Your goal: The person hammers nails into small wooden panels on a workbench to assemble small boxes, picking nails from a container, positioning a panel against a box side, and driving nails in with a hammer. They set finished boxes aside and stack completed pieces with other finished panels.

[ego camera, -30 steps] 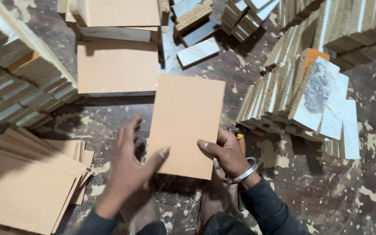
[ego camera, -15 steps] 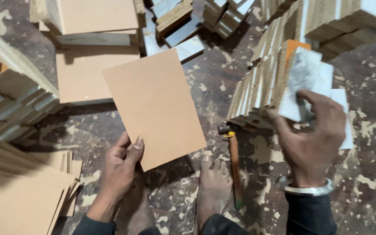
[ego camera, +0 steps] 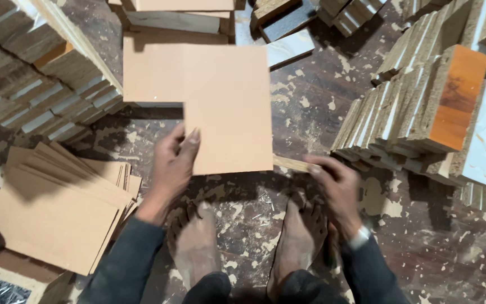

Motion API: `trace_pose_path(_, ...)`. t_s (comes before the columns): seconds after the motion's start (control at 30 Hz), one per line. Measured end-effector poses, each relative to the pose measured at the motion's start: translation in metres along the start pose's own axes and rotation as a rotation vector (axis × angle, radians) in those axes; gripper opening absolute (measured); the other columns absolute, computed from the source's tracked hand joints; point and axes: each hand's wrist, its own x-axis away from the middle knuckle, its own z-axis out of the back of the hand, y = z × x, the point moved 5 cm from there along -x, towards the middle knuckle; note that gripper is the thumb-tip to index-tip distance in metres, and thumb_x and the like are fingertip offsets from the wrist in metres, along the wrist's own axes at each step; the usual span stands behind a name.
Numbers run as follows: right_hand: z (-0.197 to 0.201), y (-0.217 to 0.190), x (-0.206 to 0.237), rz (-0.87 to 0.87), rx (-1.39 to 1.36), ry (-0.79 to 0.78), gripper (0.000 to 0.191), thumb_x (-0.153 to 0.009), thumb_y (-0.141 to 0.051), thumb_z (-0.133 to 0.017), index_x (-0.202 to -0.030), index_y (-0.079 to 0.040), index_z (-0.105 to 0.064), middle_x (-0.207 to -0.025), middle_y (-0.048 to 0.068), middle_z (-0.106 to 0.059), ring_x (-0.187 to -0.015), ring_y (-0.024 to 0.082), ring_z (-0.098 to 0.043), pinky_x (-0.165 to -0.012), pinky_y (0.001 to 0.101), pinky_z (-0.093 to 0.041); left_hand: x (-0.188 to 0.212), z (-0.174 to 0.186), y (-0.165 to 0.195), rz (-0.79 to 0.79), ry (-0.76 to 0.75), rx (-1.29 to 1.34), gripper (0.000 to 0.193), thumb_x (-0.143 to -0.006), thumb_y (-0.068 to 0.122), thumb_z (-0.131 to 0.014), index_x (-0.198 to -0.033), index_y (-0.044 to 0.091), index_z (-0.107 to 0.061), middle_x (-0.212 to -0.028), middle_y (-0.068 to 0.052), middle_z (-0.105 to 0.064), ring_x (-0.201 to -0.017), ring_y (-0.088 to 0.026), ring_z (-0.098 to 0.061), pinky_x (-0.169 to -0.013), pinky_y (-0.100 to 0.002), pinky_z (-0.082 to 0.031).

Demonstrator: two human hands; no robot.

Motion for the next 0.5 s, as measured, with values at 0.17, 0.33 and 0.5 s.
trace_pose_path(0.17, -0.063, 0.039, -0.026, -0.013, -0.028, -0.227, 0.026, -0.094, -0.022, -0.072, -0.116, -0.008, -0.077, -0.11, 0.01, -0.079, -0.097, 0.018, -0.073, -0.088, 0.0339, -0.06, -0.018, -0.026, -0.033, -0.016, 0.061, -0.008, 0.033, -0.106, 0.03, -0.053, -0.121, 0.007, -0.07, -0.096, -0.007, -0.075, -0.082, -0.014, -0.068, -0.074, -0.032, -0.059)
trace_pose_path(0.33, -0.068, 0.041, -0.035, 0.103, 0.02, -0.322, 0.027, -0.1, -0.022, -0.065, -0.122, -0.008, -0.073, -0.119, 0.009, -0.077, -0.108, 0.019, -0.073, -0.096, 0.0335, -0.058, -0.021, -0.027, -0.052, -0.109, 0.197, 0.012, 0.036, -0.11, 0.032, -0.051, -0.115, 0.001, -0.068, -0.09, -0.008, -0.072, -0.082, -0.014, -0.062, -0.073, -0.032, -0.052)
trace_pose_path(0.5, -0.067, 0.029, -0.034, 0.31, 0.172, -0.292, 0.027, -0.102, -0.019, -0.067, -0.127, -0.012, -0.074, -0.141, 0.017, -0.064, -0.131, 0.031, -0.061, -0.106, 0.0418, -0.051, -0.021, -0.039, -0.066, -0.068, 0.203, -0.024, 0.038, -0.11, 0.036, -0.045, -0.114, 0.003, -0.063, -0.089, -0.006, -0.068, -0.08, -0.013, -0.062, -0.072, -0.031, -0.052)
